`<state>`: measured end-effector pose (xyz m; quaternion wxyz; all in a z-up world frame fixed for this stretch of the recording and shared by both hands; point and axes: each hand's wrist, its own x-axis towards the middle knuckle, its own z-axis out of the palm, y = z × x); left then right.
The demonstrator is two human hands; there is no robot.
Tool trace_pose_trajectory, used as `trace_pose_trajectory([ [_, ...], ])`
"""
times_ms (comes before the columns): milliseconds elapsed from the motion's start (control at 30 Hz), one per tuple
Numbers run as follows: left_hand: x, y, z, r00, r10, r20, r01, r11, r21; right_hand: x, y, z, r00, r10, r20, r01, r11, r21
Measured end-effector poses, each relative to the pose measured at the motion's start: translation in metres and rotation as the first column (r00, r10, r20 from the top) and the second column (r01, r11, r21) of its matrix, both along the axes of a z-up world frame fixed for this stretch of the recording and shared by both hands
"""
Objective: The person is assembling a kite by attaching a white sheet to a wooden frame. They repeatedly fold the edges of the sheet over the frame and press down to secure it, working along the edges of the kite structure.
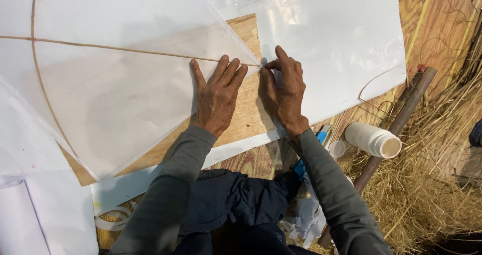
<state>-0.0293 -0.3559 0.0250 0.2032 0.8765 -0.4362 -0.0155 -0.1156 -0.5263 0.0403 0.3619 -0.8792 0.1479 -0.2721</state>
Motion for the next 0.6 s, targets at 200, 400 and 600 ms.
trace_pose_trajectory([
  [200,0.001,0.000,0.000,0.999,-0.015,0.046,0.015,1.000,0.012,0.002,0.003,-0.001,0.992,-0.119,-0.051,0.116,0.992,-0.049],
  [400,0.001,-0.001,0.000,1.000,0.007,0.002,-0.007,1.000,0.005,0.002,0.017,0.006,0.971,-0.226,-0.077,0.223,0.973,-0.054],
  [600,0.002,-0.001,0.002,1.000,0.007,-0.004,-0.007,1.000,0.012,0.002,0.008,-0.008,0.974,-0.221,-0.041,0.214,0.968,-0.135],
])
